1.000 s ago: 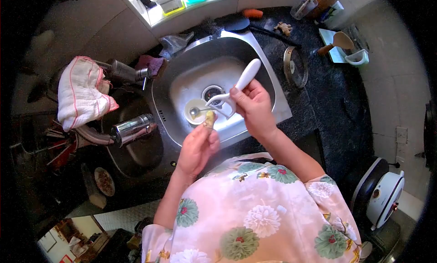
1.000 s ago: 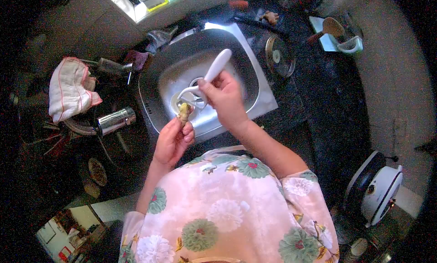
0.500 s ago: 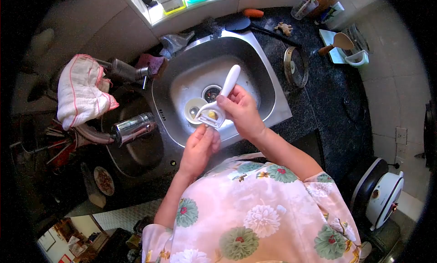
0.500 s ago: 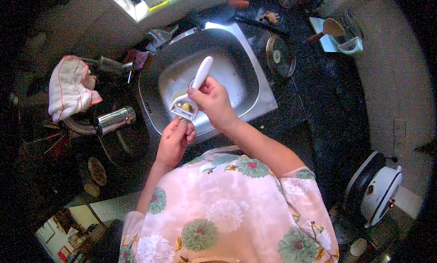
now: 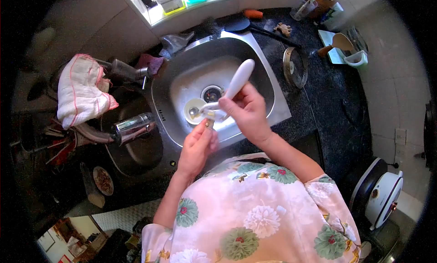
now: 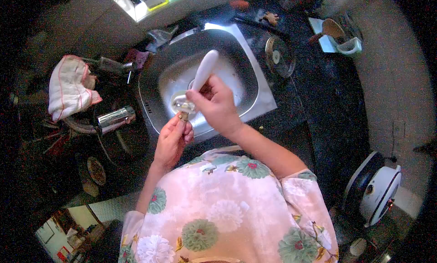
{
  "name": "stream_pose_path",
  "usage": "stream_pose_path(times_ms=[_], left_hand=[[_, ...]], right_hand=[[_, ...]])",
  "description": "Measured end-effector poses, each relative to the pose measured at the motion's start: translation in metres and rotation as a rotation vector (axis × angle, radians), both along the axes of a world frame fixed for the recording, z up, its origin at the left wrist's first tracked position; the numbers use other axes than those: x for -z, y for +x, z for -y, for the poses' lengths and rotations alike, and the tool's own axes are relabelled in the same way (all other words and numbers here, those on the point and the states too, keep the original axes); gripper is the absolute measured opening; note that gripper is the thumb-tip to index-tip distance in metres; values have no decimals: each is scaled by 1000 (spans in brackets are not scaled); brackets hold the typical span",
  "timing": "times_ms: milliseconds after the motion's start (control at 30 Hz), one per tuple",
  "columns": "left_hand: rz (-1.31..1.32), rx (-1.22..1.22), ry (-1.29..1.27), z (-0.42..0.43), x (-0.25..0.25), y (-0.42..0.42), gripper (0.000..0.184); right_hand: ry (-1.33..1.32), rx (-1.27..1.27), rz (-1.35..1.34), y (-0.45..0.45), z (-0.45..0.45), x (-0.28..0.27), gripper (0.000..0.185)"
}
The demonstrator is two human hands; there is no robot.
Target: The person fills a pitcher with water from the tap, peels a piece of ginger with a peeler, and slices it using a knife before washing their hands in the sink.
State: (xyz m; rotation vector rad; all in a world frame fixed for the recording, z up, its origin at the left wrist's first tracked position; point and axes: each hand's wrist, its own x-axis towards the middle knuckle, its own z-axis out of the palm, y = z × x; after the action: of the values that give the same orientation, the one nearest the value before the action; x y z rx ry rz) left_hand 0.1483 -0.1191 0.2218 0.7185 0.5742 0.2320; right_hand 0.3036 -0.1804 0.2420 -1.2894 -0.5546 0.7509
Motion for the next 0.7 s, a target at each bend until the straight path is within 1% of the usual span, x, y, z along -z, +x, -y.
stream_pose_path(times_ms=[67, 167, 267, 300, 333, 400, 500, 600, 633, 667, 700], left_hand=[[-20, 20, 68, 1, 0, 2, 22], [-45, 61, 153, 2, 1, 0, 21], [-28, 0, 17, 1, 0, -2, 34], [-37, 3, -1, 1, 1, -3, 34], [-47, 8, -17, -1, 4, -4, 35], [-42, 4, -74, -4, 3, -2, 35], [3, -25, -214, -7, 1, 0, 38], [52, -37, -295, -9, 8, 0, 37], [48, -56, -281, -8, 11, -1, 34], [44, -75, -267, -6, 14, -2, 32], [41, -93, -254, -4, 15, -2, 29]], right_hand=[[61, 41, -120, -9, -6, 9, 17], [49, 27, -93, -3, -7, 17, 17], [-10, 152, 789, 14, 7, 13, 17], [-15, 210, 628, 18, 5, 5, 18], [23, 208, 408, 22, 3, 0, 19], [79, 198, 249, 24, 0, -6, 19], [47, 138, -29, 23, 4, -11, 17], [6, 33, -244, 21, 7, 1, 15], [-11, 27, -236, 15, 5, 6, 14], [-27, -17, -283, 10, 7, 7, 14], [-12, -22, -242, 4, 5, 10, 15]])
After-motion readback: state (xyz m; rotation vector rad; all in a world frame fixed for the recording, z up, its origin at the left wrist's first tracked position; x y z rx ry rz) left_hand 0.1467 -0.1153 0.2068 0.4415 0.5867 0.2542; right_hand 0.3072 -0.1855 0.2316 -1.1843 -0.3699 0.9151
